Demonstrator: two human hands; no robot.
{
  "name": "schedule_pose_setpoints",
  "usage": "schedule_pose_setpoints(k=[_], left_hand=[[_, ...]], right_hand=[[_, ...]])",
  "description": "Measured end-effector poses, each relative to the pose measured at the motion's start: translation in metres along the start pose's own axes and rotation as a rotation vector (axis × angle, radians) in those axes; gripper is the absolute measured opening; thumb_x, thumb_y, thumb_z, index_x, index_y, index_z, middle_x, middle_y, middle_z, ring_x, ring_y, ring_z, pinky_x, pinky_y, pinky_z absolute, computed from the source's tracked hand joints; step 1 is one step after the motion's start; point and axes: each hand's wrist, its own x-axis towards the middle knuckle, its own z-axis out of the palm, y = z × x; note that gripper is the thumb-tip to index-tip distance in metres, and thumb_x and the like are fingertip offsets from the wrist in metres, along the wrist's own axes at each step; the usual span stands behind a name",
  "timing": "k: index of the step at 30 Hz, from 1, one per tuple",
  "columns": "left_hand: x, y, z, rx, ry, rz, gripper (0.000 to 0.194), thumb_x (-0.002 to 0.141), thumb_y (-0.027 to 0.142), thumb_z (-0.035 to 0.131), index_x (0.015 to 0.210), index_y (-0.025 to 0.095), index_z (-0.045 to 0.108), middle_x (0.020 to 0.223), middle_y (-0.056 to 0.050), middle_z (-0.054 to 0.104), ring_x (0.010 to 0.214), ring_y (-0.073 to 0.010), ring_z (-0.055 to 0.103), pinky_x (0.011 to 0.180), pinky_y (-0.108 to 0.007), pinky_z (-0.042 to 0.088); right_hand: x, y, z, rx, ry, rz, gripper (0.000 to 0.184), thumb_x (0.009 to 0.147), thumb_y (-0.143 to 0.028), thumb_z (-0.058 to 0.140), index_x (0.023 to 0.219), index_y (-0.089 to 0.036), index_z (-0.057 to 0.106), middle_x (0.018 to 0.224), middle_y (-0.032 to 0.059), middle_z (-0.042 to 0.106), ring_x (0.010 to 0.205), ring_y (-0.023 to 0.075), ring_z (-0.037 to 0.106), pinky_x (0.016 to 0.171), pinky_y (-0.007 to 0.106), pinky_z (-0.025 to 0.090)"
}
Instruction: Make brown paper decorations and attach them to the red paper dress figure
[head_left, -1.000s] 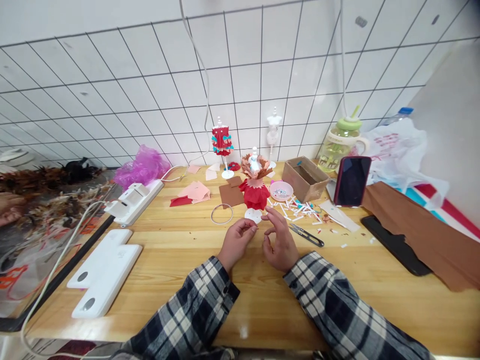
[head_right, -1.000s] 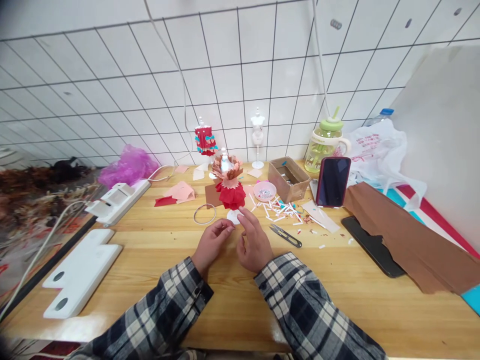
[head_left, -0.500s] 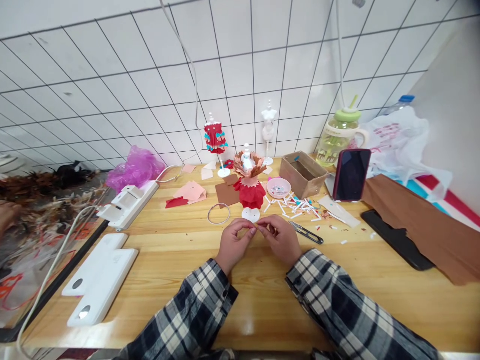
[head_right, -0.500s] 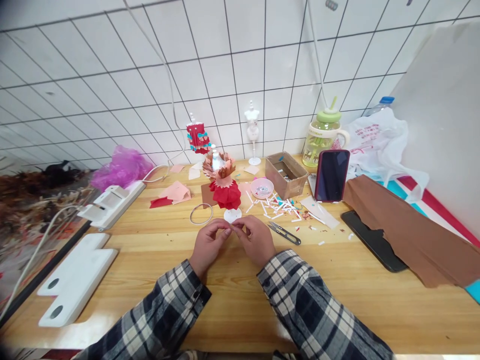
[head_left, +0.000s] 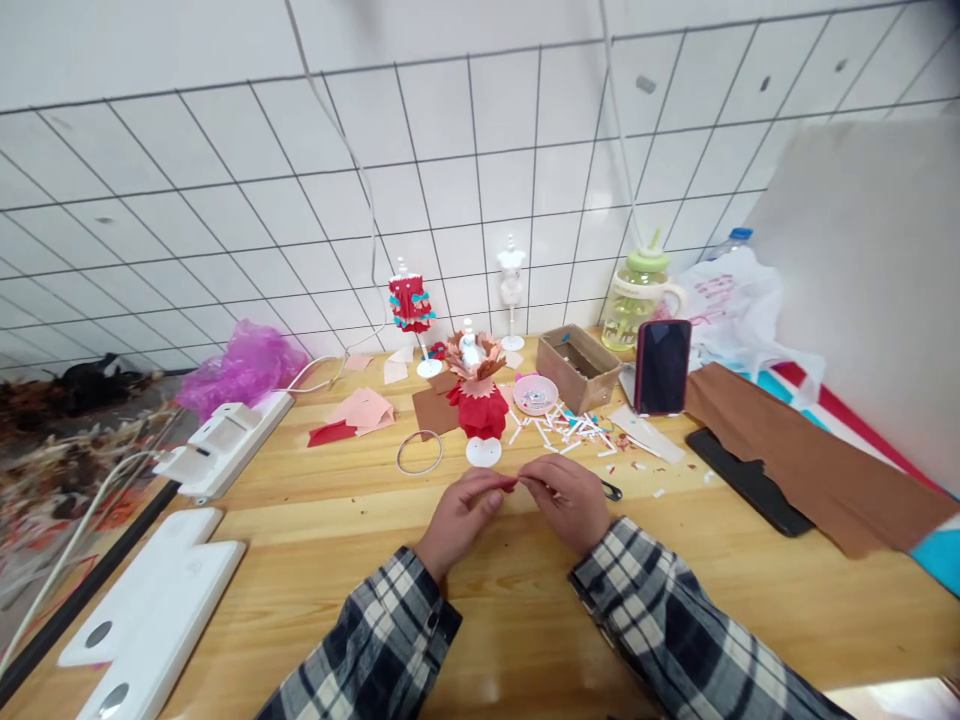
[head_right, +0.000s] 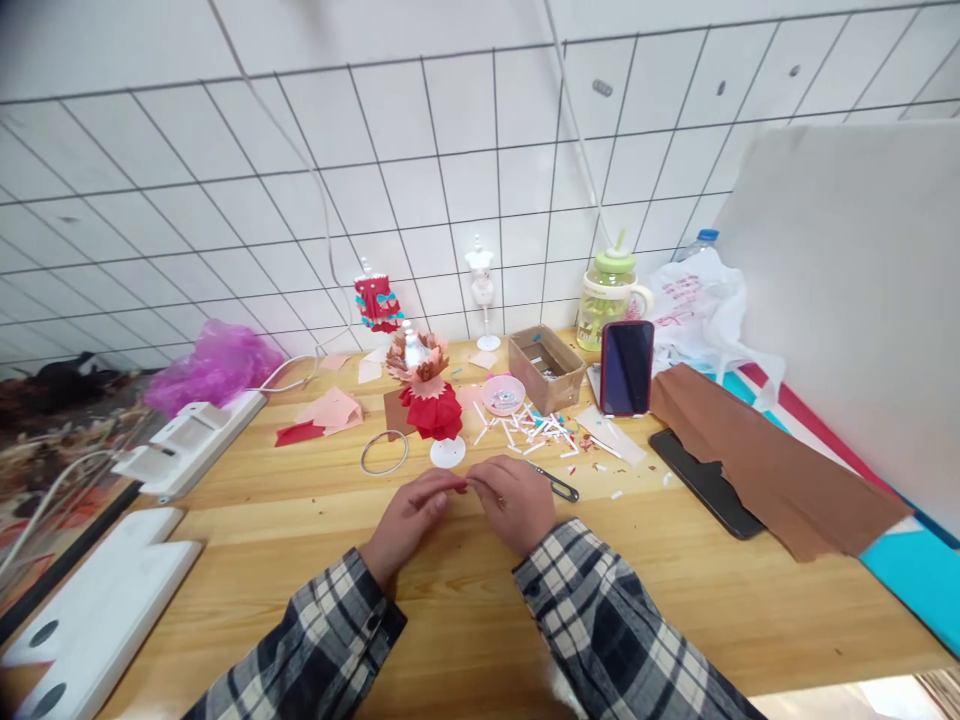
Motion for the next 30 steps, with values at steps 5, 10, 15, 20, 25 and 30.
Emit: schedule_pose_setpoints(k=[5, 10, 15, 20, 25, 30], left_hand=[[0.004, -0.001, -0.02, 0.408, 0.024, 0.122, 0.021, 0.086, 0.03, 0.058, 0.102, 0.023, 0.069, 0.097, -0.007, 0.07, 0.094, -0.0214, 0.06, 0.088, -0.037, 0.045], [0.007, -0.026, -0.073, 0.819, 0.353, 0.036, 0.021, 0.086, 0.034, 0.055, 0.094, 0.022, 0.071, 0.098, -0.008, 0.07, 0.096, -0.0251, 0.059, 0.09, -0.042, 0.043], [0.002, -0.044, -0.098, 0.999, 0.337, -0.142, 0.022, 0.079, 0.038, 0.062, 0.093, 0.025, 0.071, 0.107, -0.007, 0.068, 0.103, -0.029, 0.056, 0.091, -0.045, 0.041], [0.006, -0.039, -0.082, 0.88, 0.365, -0.004, 0.018, 0.084, 0.035, 0.058, 0.09, 0.024, 0.071, 0.104, -0.005, 0.069, 0.102, -0.025, 0.056, 0.093, -0.042, 0.04], [0.011, -0.028, -0.051, 0.698, 0.285, 0.055, 0.019, 0.087, 0.029, 0.053, 0.092, 0.023, 0.071, 0.091, -0.006, 0.071, 0.092, -0.0223, 0.06, 0.09, -0.039, 0.043], [0.026, -0.028, -0.028, 0.568, 0.287, -0.075, 0.033, 0.083, 0.027, 0.058, 0.115, 0.02, 0.062, 0.114, -0.01, 0.066, 0.107, -0.0252, 0.057, 0.095, -0.04, 0.042]], right_hand=[[-0.015, 0.04, -0.047, -0.251, 0.233, 0.276, 0.028, 0.093, -0.036, 0.044, 0.095, -0.02, 0.067, 0.084, 0.0046, 0.071, 0.075, 0.0181, 0.065, 0.07, 0.029, 0.049], [-0.017, 0.076, -0.068, -0.399, 0.189, 0.428, 0.036, 0.094, -0.035, 0.037, 0.113, -0.022, 0.065, 0.092, 0.0054, 0.07, 0.083, 0.02, 0.064, 0.072, 0.03, 0.046], [-0.01, 0.094, -0.066, -0.485, 0.109, 0.383, 0.033, 0.089, -0.042, 0.046, 0.096, -0.023, 0.072, 0.093, 0.0068, 0.069, 0.087, 0.0224, 0.059, 0.077, 0.033, 0.042], [-0.012, 0.095, -0.069, -0.506, 0.12, 0.517, 0.041, 0.086, -0.052, 0.048, 0.063, -0.02, 0.059, 0.063, 0.0024, 0.058, 0.062, 0.0175, 0.05, 0.058, 0.029, 0.033], [-0.01, 0.081, -0.057, -0.437, 0.185, 0.318, 0.025, 0.087, -0.04, 0.049, 0.075, -0.019, 0.057, 0.073, 0.0044, 0.059, 0.073, 0.0206, 0.051, 0.07, 0.033, 0.038], [-0.012, 0.063, -0.032, -0.263, -0.056, 0.18, 0.02, 0.086, -0.025, 0.047, 0.099, -0.019, 0.061, 0.087, 0.0064, 0.064, 0.084, 0.0226, 0.056, 0.08, 0.037, 0.041]])
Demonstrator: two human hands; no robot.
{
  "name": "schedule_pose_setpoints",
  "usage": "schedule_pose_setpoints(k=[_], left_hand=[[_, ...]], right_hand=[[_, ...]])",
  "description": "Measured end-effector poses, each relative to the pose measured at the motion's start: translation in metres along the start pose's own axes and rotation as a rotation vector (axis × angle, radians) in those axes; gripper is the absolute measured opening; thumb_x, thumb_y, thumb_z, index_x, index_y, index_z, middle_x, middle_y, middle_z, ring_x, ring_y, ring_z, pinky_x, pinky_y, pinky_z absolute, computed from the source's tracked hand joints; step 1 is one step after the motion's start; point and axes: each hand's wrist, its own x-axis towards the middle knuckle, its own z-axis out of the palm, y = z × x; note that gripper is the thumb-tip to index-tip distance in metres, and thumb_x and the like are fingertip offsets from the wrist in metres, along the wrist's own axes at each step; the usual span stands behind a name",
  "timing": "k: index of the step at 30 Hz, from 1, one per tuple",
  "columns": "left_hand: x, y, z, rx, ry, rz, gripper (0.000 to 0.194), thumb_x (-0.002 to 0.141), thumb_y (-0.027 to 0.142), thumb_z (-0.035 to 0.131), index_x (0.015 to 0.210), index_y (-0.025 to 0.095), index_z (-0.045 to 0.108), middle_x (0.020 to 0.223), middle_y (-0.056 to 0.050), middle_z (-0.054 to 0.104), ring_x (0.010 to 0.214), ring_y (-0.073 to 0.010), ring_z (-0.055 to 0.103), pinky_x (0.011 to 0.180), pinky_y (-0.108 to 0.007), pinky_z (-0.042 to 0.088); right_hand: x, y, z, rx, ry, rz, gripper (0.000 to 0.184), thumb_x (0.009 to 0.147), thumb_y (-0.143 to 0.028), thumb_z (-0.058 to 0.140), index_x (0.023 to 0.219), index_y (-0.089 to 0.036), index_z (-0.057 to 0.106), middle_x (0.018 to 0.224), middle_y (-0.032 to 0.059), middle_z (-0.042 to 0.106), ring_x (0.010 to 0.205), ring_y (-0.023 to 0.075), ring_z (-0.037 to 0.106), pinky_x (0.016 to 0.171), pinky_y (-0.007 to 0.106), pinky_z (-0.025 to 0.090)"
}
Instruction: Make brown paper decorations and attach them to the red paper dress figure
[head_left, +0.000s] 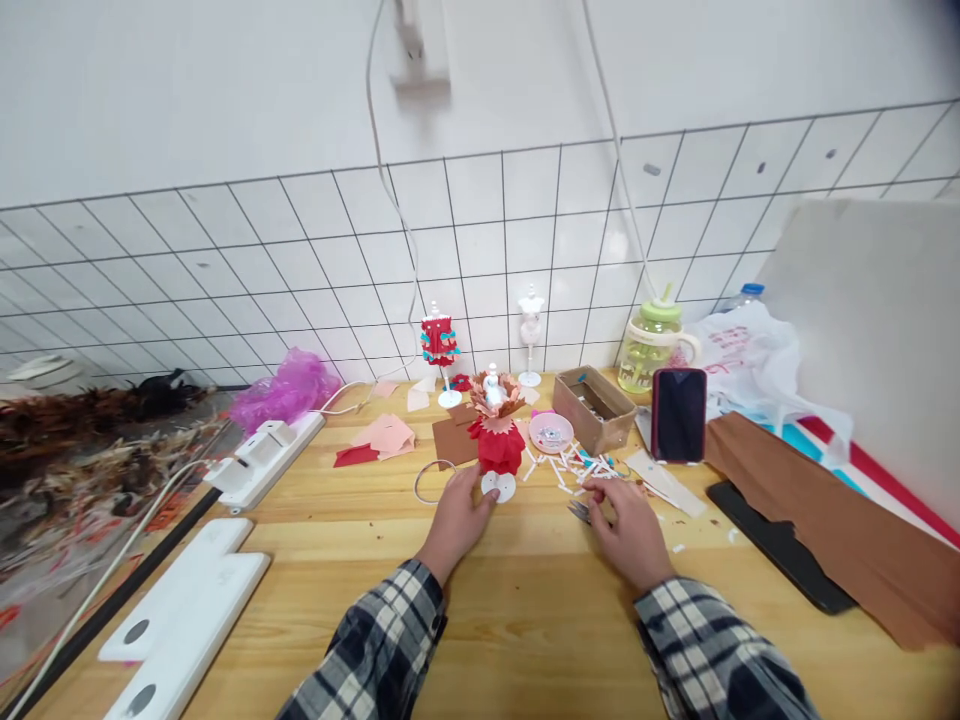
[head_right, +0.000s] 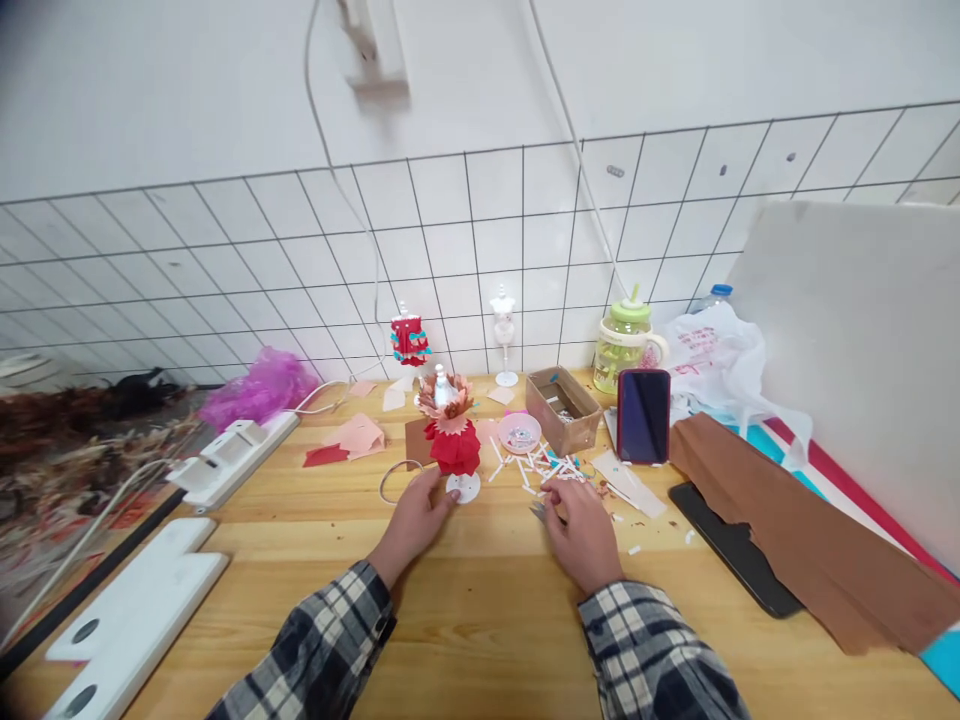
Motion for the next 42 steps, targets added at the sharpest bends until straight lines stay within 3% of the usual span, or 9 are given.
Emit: schedule_pose_setpoints(k=[4, 10, 14, 16, 20, 22, 26, 35, 42], left_hand=[[0.015, 0.001, 0.014, -0.047, -0.056, -0.035, 0.022, 0.088, 0.028, 0.05, 0.096, 0.021, 0.068, 0.101, -0.009, 0.07, 0.101, -0.025, 0.06, 0.098, -0.043, 0.04], [0.014, 0.002, 0.019, -0.067, -0.022, -0.039, 0.022, 0.087, 0.032, 0.051, 0.082, 0.023, 0.07, 0.082, -0.003, 0.073, 0.083, -0.0214, 0.066, 0.113, -0.05, 0.019], [0.002, 0.005, 0.013, -0.096, -0.022, -0.048, 0.021, 0.087, 0.033, 0.051, 0.086, 0.025, 0.07, 0.086, -0.001, 0.074, 0.084, -0.0192, 0.066, 0.113, -0.045, 0.022], [-0.002, 0.004, 0.01, -0.11, -0.013, -0.072, 0.023, 0.088, 0.033, 0.049, 0.087, 0.023, 0.07, 0.087, -0.001, 0.074, 0.082, -0.0187, 0.067, 0.108, -0.042, 0.031], [-0.003, -0.002, 0.005, -0.134, 0.008, -0.149, 0.029, 0.092, 0.034, 0.041, 0.103, 0.019, 0.064, 0.09, -0.005, 0.074, 0.078, -0.0204, 0.067, 0.077, -0.034, 0.05], [-0.001, -0.007, 0.004, -0.137, 0.014, -0.169, 0.031, 0.093, 0.033, 0.039, 0.109, 0.018, 0.061, 0.094, -0.007, 0.074, 0.081, -0.0209, 0.067, 0.072, -0.032, 0.05], [0.005, -0.016, 0.002, -0.122, 0.005, -0.183, 0.031, 0.092, 0.027, 0.039, 0.116, 0.016, 0.054, 0.103, -0.012, 0.072, 0.095, -0.0215, 0.067, 0.078, -0.031, 0.048], [0.029, -0.01, 0.007, 0.089, -0.006, -0.221, 0.024, 0.087, 0.024, 0.047, 0.088, 0.014, 0.068, 0.092, -0.018, 0.071, 0.092, -0.0277, 0.065, 0.082, -0.035, 0.043], [0.048, -0.005, 0.021, 0.058, -0.024, -0.166, 0.016, 0.081, 0.019, 0.055, 0.091, 0.013, 0.067, 0.092, -0.014, 0.07, 0.089, -0.0254, 0.065, 0.076, -0.033, 0.046]], right_hand=[[-0.003, -0.005, 0.004, 0.023, -0.051, -0.009, 0.021, 0.086, -0.021, 0.045, 0.099, -0.019, 0.061, 0.09, 0.0073, 0.064, 0.087, 0.0236, 0.057, 0.083, 0.04, 0.042], [-0.007, -0.005, 0.0, 0.029, -0.004, 0.01, 0.022, 0.087, -0.021, 0.043, 0.099, -0.019, 0.061, 0.092, 0.0078, 0.065, 0.089, 0.0237, 0.058, 0.082, 0.04, 0.044], [-0.008, -0.011, 0.003, 0.034, -0.031, -0.015, 0.021, 0.086, -0.021, 0.044, 0.097, -0.019, 0.062, 0.09, 0.0073, 0.065, 0.088, 0.0237, 0.058, 0.081, 0.039, 0.045], [-0.009, -0.014, 0.005, 0.04, -0.05, -0.013, 0.021, 0.085, -0.02, 0.045, 0.097, -0.019, 0.062, 0.089, 0.0075, 0.065, 0.087, 0.0238, 0.058, 0.081, 0.039, 0.045], [-0.014, -0.018, 0.007, 0.041, -0.086, 0.019, 0.02, 0.085, -0.019, 0.045, 0.097, -0.02, 0.061, 0.09, 0.0078, 0.064, 0.086, 0.0239, 0.057, 0.08, 0.039, 0.045], [-0.017, -0.02, 0.008, 0.031, -0.107, 0.022, 0.02, 0.085, -0.019, 0.045, 0.097, -0.02, 0.061, 0.091, 0.0075, 0.064, 0.087, 0.0237, 0.057, 0.08, 0.039, 0.045], [-0.02, -0.023, 0.011, -0.003, -0.159, 0.017, 0.021, 0.084, -0.018, 0.045, 0.095, -0.021, 0.063, 0.093, 0.0066, 0.065, 0.09, 0.0236, 0.057, 0.082, 0.039, 0.044], [-0.021, -0.025, 0.012, 0.021, -0.279, -0.013, 0.02, 0.084, -0.017, 0.045, 0.087, -0.021, 0.064, 0.088, 0.0054, 0.065, 0.087, 0.0225, 0.058, 0.081, 0.037, 0.044], [-0.023, -0.017, -0.005, -0.034, -0.23, -0.029, 0.023, 0.088, -0.019, 0.042, 0.09, -0.02, 0.064, 0.089, 0.0066, 0.065, 0.089, 0.0234, 0.056, 0.081, 0.038, 0.043]])
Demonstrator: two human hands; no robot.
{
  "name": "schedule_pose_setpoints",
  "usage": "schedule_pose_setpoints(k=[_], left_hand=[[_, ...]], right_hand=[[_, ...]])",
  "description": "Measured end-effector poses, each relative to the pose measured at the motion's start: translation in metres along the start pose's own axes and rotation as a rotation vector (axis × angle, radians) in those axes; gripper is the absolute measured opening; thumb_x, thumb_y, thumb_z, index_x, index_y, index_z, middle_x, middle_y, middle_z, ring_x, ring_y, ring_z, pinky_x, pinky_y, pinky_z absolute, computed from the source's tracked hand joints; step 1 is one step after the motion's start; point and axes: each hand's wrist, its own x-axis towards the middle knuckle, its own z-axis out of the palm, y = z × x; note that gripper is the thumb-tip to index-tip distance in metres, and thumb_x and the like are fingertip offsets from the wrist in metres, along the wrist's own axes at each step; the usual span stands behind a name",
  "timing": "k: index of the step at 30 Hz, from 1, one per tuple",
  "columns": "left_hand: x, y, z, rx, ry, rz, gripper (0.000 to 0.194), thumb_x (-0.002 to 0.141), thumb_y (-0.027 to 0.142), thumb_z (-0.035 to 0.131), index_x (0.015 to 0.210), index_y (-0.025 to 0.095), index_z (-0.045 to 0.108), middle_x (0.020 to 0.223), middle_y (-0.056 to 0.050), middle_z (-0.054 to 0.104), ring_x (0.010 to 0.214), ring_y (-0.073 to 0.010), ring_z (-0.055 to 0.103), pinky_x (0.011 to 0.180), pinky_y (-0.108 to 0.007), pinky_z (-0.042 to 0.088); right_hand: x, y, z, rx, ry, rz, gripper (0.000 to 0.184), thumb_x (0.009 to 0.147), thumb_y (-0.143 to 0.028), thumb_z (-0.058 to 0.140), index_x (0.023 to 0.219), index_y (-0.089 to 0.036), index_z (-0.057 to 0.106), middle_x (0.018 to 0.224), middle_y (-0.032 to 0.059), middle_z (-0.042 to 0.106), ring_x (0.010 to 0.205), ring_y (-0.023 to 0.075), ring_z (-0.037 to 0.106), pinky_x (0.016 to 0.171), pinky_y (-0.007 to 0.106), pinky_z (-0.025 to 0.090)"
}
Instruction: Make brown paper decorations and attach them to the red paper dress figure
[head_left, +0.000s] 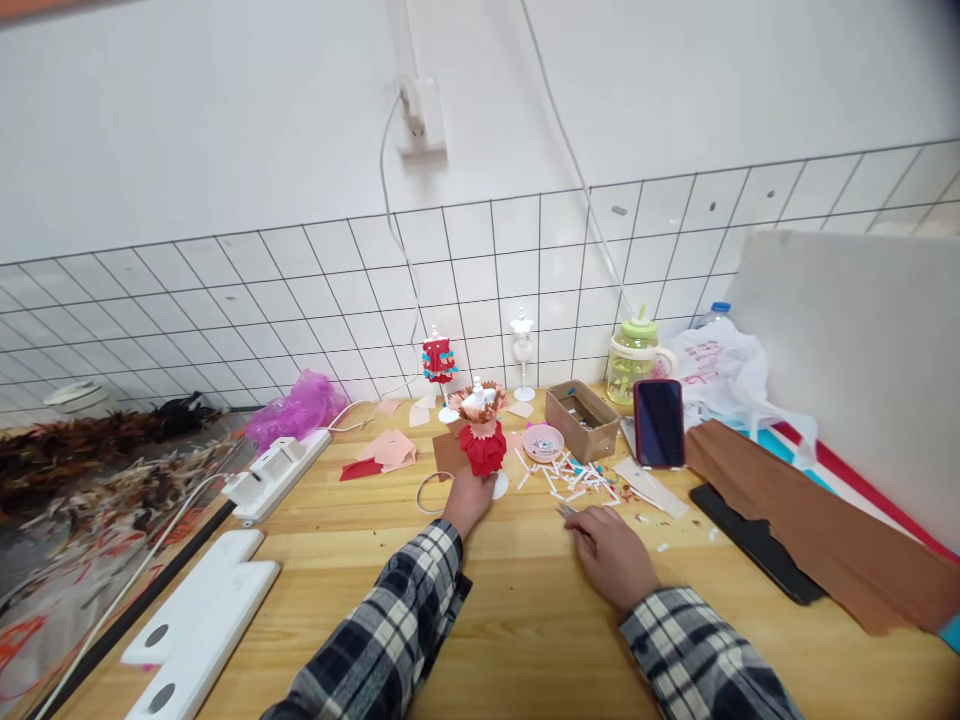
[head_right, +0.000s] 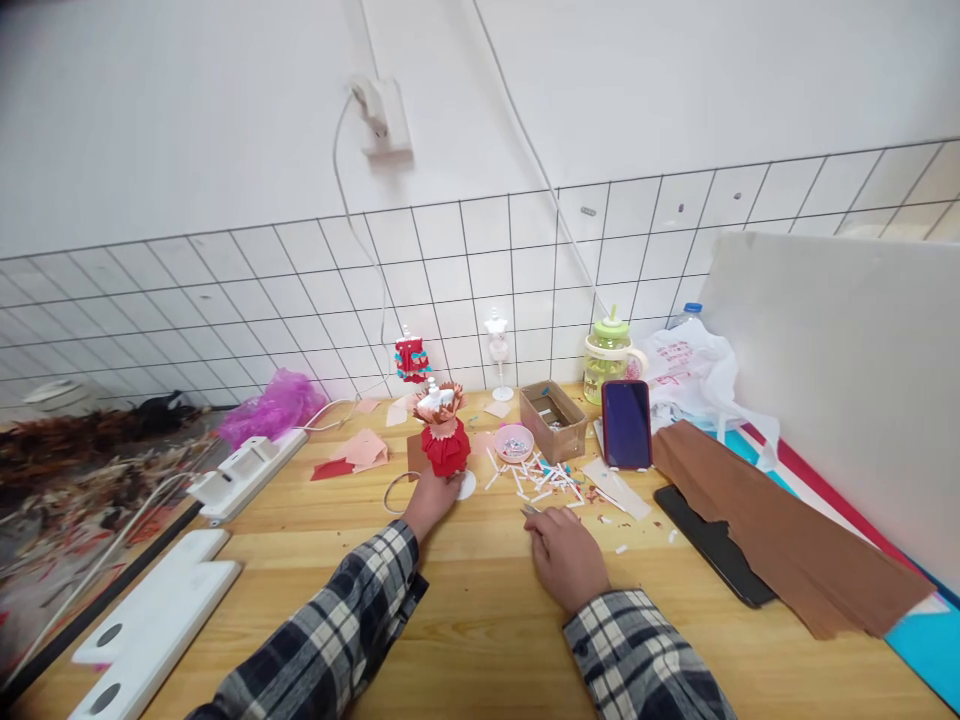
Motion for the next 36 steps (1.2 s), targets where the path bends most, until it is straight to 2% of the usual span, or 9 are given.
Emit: schedule_pose_setpoints(k=[3, 7, 15, 22, 25, 28, 31, 33, 36], left_hand=[[0.009, 0.0, 0.001, -0.04, 0.019, 0.001, 0.015, 0.078, 0.013, 0.057, 0.09, 0.012, 0.066, 0.091, -0.012, 0.07, 0.084, -0.0226, 0.065, 0.073, -0.031, 0.047], [0.016, 0.005, 0.003, -0.073, 0.011, -0.009, 0.007, 0.074, 0.012, 0.062, 0.08, 0.012, 0.066, 0.081, -0.009, 0.07, 0.075, -0.0211, 0.065, 0.067, -0.03, 0.048], [0.021, 0.013, 0.006, -0.102, -0.099, -0.006, 0.016, 0.075, 0.012, 0.063, 0.09, 0.013, 0.069, 0.084, -0.007, 0.072, 0.075, -0.0177, 0.066, 0.068, -0.026, 0.049], [0.017, 0.009, -0.005, 0.01, -0.029, -0.011, 0.05, 0.065, 0.007, 0.068, 0.114, 0.009, 0.061, 0.119, -0.017, 0.062, 0.112, -0.0284, 0.055, 0.095, -0.036, 0.041], [0.018, 0.007, -0.01, 0.042, -0.073, -0.019, 0.042, 0.064, 0.015, 0.072, 0.105, 0.011, 0.066, 0.108, -0.015, 0.068, 0.101, -0.0289, 0.062, 0.088, -0.036, 0.045], [0.017, 0.008, -0.01, 0.062, -0.101, -0.019, 0.023, 0.073, 0.024, 0.067, 0.093, 0.013, 0.07, 0.091, -0.013, 0.072, 0.089, -0.0279, 0.065, 0.079, -0.036, 0.047], [0.006, 0.011, -0.007, 0.056, -0.083, 0.03, 0.019, 0.081, 0.027, 0.058, 0.088, 0.015, 0.072, 0.089, -0.011, 0.072, 0.091, -0.026, 0.065, 0.084, -0.036, 0.045], [-0.009, 0.013, -0.003, 0.032, -0.069, 0.074, 0.021, 0.084, 0.031, 0.055, 0.09, 0.018, 0.071, 0.092, -0.009, 0.073, 0.093, -0.0235, 0.064, 0.089, -0.035, 0.043], [-0.033, 0.008, 0.001, -0.005, -0.057, 0.098, 0.024, 0.087, 0.033, 0.051, 0.096, 0.021, 0.07, 0.091, -0.006, 0.073, 0.087, -0.0208, 0.064, 0.085, -0.033, 0.044]], right_hand=[[-0.008, 0.012, -0.008, -0.066, 0.042, 0.098, 0.021, 0.087, -0.02, 0.043, 0.089, -0.021, 0.064, 0.088, 0.0065, 0.064, 0.087, 0.0235, 0.056, 0.079, 0.038, 0.043], [-0.013, 0.023, -0.011, -0.092, 0.051, 0.13, 0.017, 0.087, -0.026, 0.047, 0.089, -0.022, 0.064, 0.091, 0.0064, 0.064, 0.089, 0.024, 0.055, 0.079, 0.037, 0.041], [-0.006, 0.013, -0.008, -0.133, 0.006, 0.199, 0.026, 0.091, -0.04, 0.046, 0.082, -0.021, 0.062, 0.082, 0.005, 0.063, 0.082, 0.0225, 0.053, 0.074, 0.033, 0.037], [-0.006, 0.013, -0.004, -0.088, -0.003, 0.211, 0.013, 0.086, -0.032, 0.053, 0.084, -0.02, 0.058, 0.084, 0.0043, 0.061, 0.083, 0.0214, 0.053, 0.074, 0.031, 0.036], [-0.004, 0.015, -0.004, -0.054, -0.009, 0.239, 0.012, 0.084, -0.032, 0.054, 0.083, -0.021, 0.057, 0.081, 0.0037, 0.061, 0.081, 0.0211, 0.053, 0.072, 0.031, 0.036], [-0.003, 0.013, -0.004, -0.009, 0.023, 0.244, 0.012, 0.082, -0.033, 0.056, 0.082, -0.021, 0.058, 0.081, 0.0038, 0.06, 0.08, 0.0212, 0.052, 0.072, 0.032, 0.036], [-0.003, 0.0, -0.006, 0.166, 0.152, 0.281, 0.016, 0.08, -0.036, 0.059, 0.082, -0.02, 0.059, 0.08, 0.0036, 0.057, 0.077, 0.0196, 0.051, 0.071, 0.031, 0.037], [0.0, -0.018, -0.007, 0.406, 0.216, 0.327, 0.023, 0.082, -0.042, 0.057, 0.075, -0.02, 0.057, 0.069, 0.0014, 0.052, 0.067, 0.0166, 0.048, 0.063, 0.029, 0.037], [0.014, -0.048, -0.009, 0.99, 0.066, 0.421, 0.029, 0.079, -0.048, 0.06, 0.079, -0.02, 0.057, 0.064, -0.0025, 0.05, 0.051, 0.0093, 0.039, 0.046, 0.022, 0.029]])
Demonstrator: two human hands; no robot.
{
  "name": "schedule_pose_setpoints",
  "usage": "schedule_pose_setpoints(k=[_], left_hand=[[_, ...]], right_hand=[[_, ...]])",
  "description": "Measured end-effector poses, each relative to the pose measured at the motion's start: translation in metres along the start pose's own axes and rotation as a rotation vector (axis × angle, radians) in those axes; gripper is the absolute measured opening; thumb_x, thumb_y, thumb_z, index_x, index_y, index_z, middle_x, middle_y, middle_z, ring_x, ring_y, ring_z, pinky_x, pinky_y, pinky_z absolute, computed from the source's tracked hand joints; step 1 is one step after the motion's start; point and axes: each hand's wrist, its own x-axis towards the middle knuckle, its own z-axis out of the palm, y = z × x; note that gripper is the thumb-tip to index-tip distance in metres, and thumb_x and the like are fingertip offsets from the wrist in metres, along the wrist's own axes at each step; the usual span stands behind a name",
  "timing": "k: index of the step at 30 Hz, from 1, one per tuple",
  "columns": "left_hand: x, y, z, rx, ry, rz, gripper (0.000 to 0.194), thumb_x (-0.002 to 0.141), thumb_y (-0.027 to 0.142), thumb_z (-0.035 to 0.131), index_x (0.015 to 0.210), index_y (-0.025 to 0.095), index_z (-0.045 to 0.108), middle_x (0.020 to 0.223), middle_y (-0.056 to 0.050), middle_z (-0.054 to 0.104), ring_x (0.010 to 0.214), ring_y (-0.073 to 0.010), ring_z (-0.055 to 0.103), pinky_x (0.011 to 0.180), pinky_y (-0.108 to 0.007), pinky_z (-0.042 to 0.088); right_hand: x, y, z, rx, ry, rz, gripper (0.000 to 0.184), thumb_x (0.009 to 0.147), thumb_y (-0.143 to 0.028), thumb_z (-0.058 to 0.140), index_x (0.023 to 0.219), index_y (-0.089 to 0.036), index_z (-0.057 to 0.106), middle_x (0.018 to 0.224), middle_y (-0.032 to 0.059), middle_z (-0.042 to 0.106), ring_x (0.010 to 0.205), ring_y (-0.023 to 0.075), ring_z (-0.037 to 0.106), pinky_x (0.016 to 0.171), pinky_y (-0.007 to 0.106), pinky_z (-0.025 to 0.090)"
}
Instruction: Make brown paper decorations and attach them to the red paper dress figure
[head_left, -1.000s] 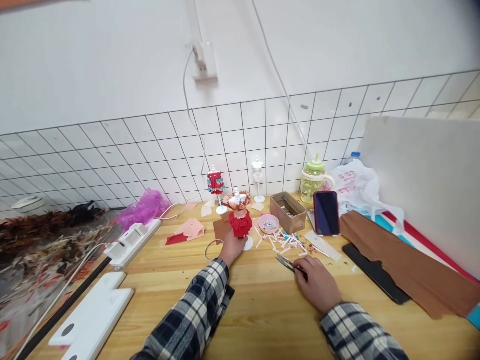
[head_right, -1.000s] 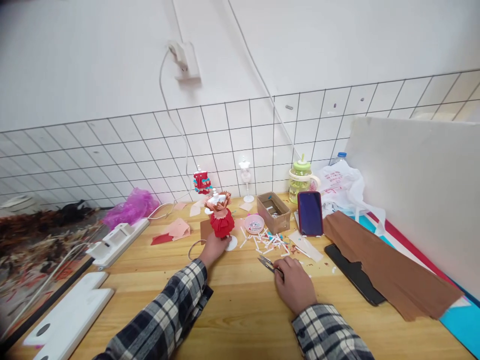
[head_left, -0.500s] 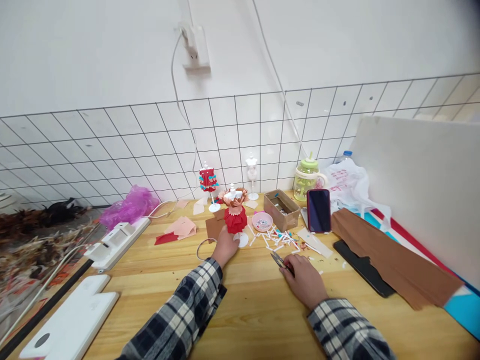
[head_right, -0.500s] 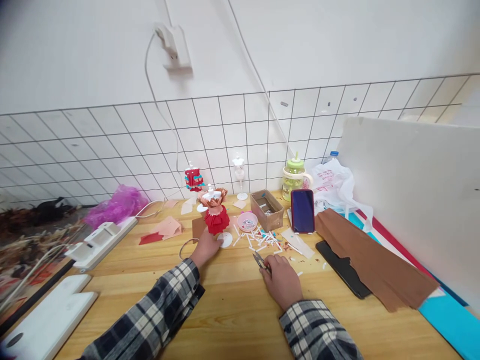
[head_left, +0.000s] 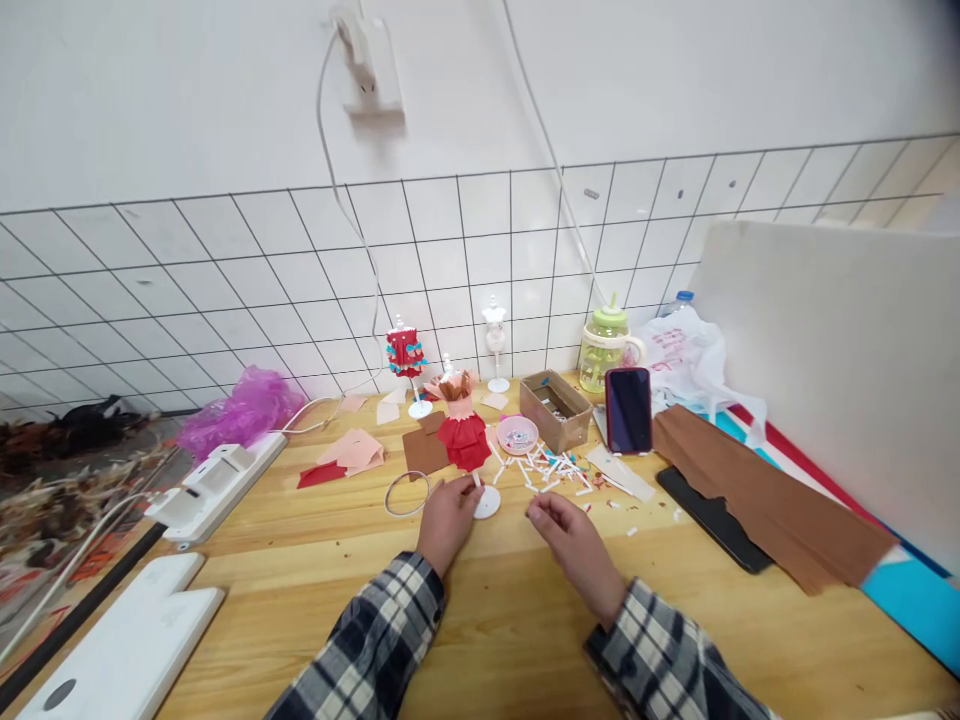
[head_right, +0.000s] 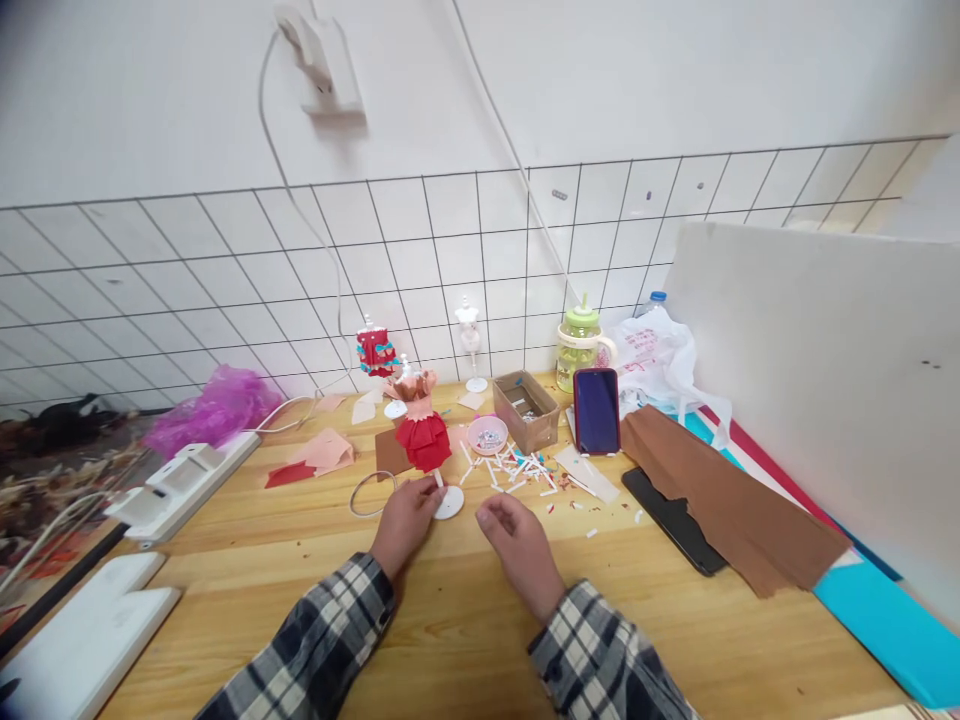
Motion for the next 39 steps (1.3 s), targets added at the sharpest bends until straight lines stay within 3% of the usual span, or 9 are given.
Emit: schedule_pose_setpoints(k=[2, 3, 6, 8, 12, 18, 27, 33, 39], left_hand=[[-0.011, -0.005, 0.002, -0.01, 0.021, -0.001, 0.026, 0.089, 0.033, 0.048, 0.098, 0.019, 0.069, 0.093, -0.008, 0.072, 0.088, -0.0215, 0.063, 0.082, -0.033, 0.045], [-0.014, -0.007, 0.002, -0.013, 0.029, 0.0, 0.026, 0.089, 0.032, 0.047, 0.097, 0.019, 0.069, 0.093, -0.008, 0.071, 0.089, -0.0219, 0.063, 0.081, -0.033, 0.045], [-0.016, -0.012, 0.002, -0.023, 0.051, 0.009, 0.025, 0.09, 0.032, 0.046, 0.094, 0.018, 0.067, 0.09, -0.008, 0.069, 0.087, -0.0217, 0.062, 0.078, -0.032, 0.046], [-0.015, -0.013, 0.002, -0.03, 0.074, 0.013, 0.025, 0.09, 0.031, 0.044, 0.096, 0.018, 0.064, 0.091, -0.009, 0.068, 0.086, -0.0212, 0.062, 0.077, -0.032, 0.047], [-0.014, -0.013, 0.004, -0.024, 0.104, 0.013, 0.024, 0.091, 0.029, 0.043, 0.097, 0.016, 0.062, 0.092, -0.01, 0.066, 0.087, -0.0214, 0.061, 0.078, -0.033, 0.046], [-0.015, -0.013, 0.007, 0.009, 0.091, -0.011, 0.02, 0.089, 0.026, 0.044, 0.093, 0.016, 0.061, 0.089, -0.01, 0.066, 0.083, -0.0228, 0.06, 0.073, -0.033, 0.044], [-0.015, -0.01, 0.005, 0.022, 0.068, -0.043, 0.019, 0.089, 0.025, 0.045, 0.09, 0.017, 0.061, 0.087, -0.008, 0.067, 0.082, -0.0211, 0.061, 0.073, -0.03, 0.045], [-0.014, -0.01, 0.004, 0.008, 0.055, -0.057, 0.019, 0.089, 0.026, 0.047, 0.092, 0.017, 0.063, 0.089, -0.008, 0.068, 0.087, -0.0214, 0.062, 0.077, -0.03, 0.046], [-0.014, -0.009, 0.003, 0.004, 0.06, -0.046, 0.018, 0.087, 0.023, 0.047, 0.092, 0.017, 0.063, 0.092, -0.008, 0.068, 0.085, -0.0211, 0.061, 0.076, -0.031, 0.046]], right_hand=[[0.009, -0.013, 0.016, 0.336, -0.134, 0.202, 0.03, 0.079, -0.049, 0.059, 0.091, -0.022, 0.055, 0.058, -0.0076, 0.045, 0.04, 0.0044, 0.02, 0.038, 0.019, 0.012], [0.016, -0.019, 0.023, 0.477, -0.172, 0.223, 0.029, 0.078, -0.046, 0.062, 0.094, -0.022, 0.054, 0.057, -0.009, 0.044, 0.039, 0.0033, 0.014, 0.038, 0.018, 0.008], [0.04, -0.031, 0.04, 0.78, -0.2, 0.187, 0.03, 0.072, -0.032, 0.067, 0.094, -0.023, 0.051, 0.052, -0.0113, 0.042, 0.038, 0.0027, 0.012, 0.037, 0.017, 0.005], [0.055, -0.033, 0.049, 0.862, -0.215, 0.231, 0.028, 0.068, -0.026, 0.066, 0.091, -0.022, 0.05, 0.048, -0.012, 0.04, 0.037, 0.0027, 0.014, 0.037, 0.017, 0.005], [0.071, -0.027, 0.063, 0.805, -0.144, 0.296, 0.026, 0.062, -0.019, 0.061, 0.085, -0.022, 0.049, 0.043, -0.0133, 0.036, 0.033, 0.0023, 0.015, 0.035, 0.017, 0.004], [0.069, -0.031, 0.064, 0.662, -0.166, 0.176, 0.029, 0.061, -0.021, 0.059, 0.089, -0.02, 0.053, 0.043, -0.0129, 0.038, 0.035, 0.0022, 0.016, 0.035, 0.016, 0.007], [0.066, -0.033, 0.066, 0.536, -0.169, 0.313, 0.028, 0.056, -0.023, 0.054, 0.084, -0.019, 0.053, 0.041, -0.0131, 0.037, 0.034, 0.0021, 0.017, 0.034, 0.015, 0.007], [0.063, -0.033, 0.067, 0.611, -0.145, 0.304, 0.034, 0.058, -0.024, 0.057, 0.091, -0.017, 0.057, 0.042, -0.013, 0.037, 0.035, 0.0023, 0.017, 0.034, 0.015, 0.008], [0.057, -0.039, 0.066, 0.798, -0.179, 0.314, 0.027, 0.062, -0.02, 0.062, 0.087, -0.019, 0.054, 0.044, -0.0126, 0.037, 0.036, 0.0022, 0.016, 0.034, 0.015, 0.009]])
